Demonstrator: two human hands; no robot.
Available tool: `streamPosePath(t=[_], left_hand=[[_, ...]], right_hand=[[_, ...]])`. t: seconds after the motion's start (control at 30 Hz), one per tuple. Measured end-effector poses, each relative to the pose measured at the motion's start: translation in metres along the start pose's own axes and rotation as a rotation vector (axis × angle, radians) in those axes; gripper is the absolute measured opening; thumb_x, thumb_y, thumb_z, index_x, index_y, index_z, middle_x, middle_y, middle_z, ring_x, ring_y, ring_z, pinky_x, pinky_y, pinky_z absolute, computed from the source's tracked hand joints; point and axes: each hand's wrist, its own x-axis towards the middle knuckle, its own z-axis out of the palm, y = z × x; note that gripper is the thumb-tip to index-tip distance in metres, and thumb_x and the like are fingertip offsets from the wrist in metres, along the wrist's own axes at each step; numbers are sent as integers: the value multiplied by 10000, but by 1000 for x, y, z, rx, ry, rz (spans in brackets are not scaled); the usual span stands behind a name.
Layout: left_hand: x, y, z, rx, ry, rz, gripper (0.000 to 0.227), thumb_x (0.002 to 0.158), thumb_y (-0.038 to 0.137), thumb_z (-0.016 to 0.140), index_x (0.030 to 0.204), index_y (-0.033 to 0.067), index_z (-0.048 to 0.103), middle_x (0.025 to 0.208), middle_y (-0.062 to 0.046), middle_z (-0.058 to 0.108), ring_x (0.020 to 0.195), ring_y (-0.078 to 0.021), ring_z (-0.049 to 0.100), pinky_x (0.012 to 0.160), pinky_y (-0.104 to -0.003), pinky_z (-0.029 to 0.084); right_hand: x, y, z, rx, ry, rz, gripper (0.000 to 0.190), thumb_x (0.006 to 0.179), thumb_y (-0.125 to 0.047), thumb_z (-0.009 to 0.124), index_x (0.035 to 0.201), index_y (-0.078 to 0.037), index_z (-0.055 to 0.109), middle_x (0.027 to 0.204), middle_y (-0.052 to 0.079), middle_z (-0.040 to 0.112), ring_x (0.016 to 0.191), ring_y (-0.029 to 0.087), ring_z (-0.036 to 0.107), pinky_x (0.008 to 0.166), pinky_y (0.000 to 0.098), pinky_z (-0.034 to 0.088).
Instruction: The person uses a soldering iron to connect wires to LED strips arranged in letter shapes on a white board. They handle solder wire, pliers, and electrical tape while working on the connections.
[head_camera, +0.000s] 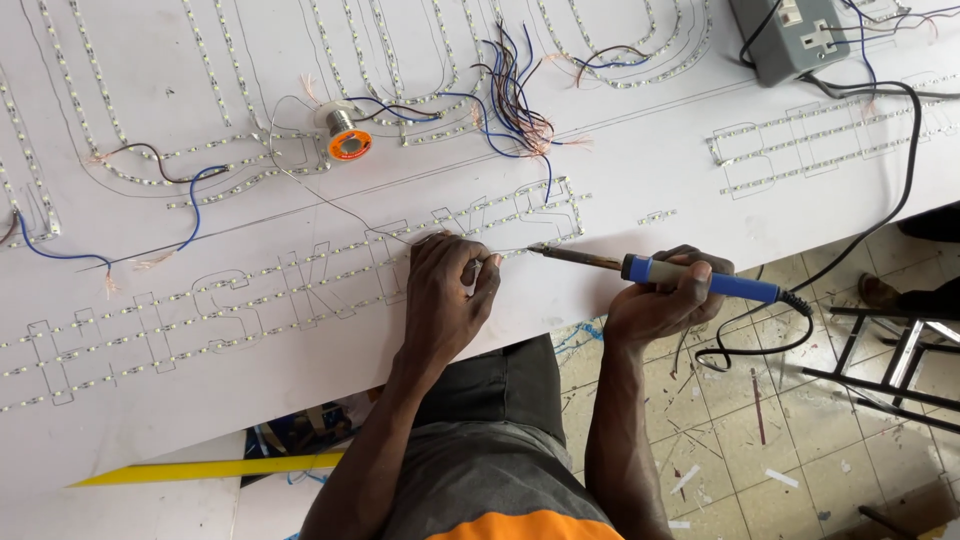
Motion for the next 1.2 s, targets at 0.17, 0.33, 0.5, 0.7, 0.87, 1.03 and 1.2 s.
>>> streamPosePath(t=[0.17, 0.33, 0.5, 0.7, 0.87, 1.03, 1.2], left_hand=[[0, 1, 1, -10, 14, -2, 126, 1000, 129, 819, 902, 91, 751, 603, -2, 488, 651, -231, 663, 1030, -471, 599], [1, 0, 2, -11, 27, 6, 135, 1018, 142, 805, 906, 98, 745, 607, -5, 481, 657, -240, 668, 1035, -486, 598], [0, -2, 4, -10, 35, 27, 138, 1017, 145, 815, 907, 102, 745, 608, 0, 482, 654, -241, 670, 1037, -478, 599], [2, 0, 3, -2, 40, 32, 130, 1006, 136, 819, 908, 100, 741, 610, -7, 485, 656, -248, 666, 1022, -474, 600], [1, -2, 5, 2, 43, 32, 133, 1008, 142, 817, 906, 106, 740, 611, 0, 485, 656, -237, 664, 1027, -468, 598], [3, 0, 4, 13, 38, 41, 131, 1000, 135, 819, 901, 105, 738, 611, -5, 494, 655, -246, 668, 1016, -468, 598], [1, 0, 5, 12, 37, 44, 142, 1019, 156, 805, 903, 107, 739, 611, -12, 495, 653, -254, 665, 997, -472, 594]], right_hand=[[1, 3, -2, 51, 9, 36, 298, 1099, -327, 609, 878, -133, 560, 734, 20, 482, 674, 134, 524, 642, 278, 465], [4, 2, -1, 63, 37, 70, 316, 1097, -333, 626, 868, -121, 575, 719, 23, 500, 651, 111, 497, 617, 253, 434], [3, 7, -3, 57, 19, 64, 323, 1103, -335, 617, 865, -120, 577, 703, 33, 491, 647, 134, 521, 585, 262, 429], [0, 6, 0, 62, 36, 60, 301, 1104, -331, 622, 880, -135, 577, 728, 40, 520, 688, 155, 554, 662, 284, 479], [2, 4, -1, 42, 23, 60, 307, 1112, -342, 620, 883, -142, 572, 733, 30, 507, 683, 143, 542, 659, 278, 482], [-1, 4, 1, 45, 38, 61, 304, 1118, -360, 614, 899, -157, 555, 749, 19, 490, 706, 138, 540, 682, 280, 491], [-3, 7, -5, 13, 55, 79, 301, 1111, -383, 613, 902, -173, 563, 774, 4, 497, 735, 123, 547, 695, 274, 505]])
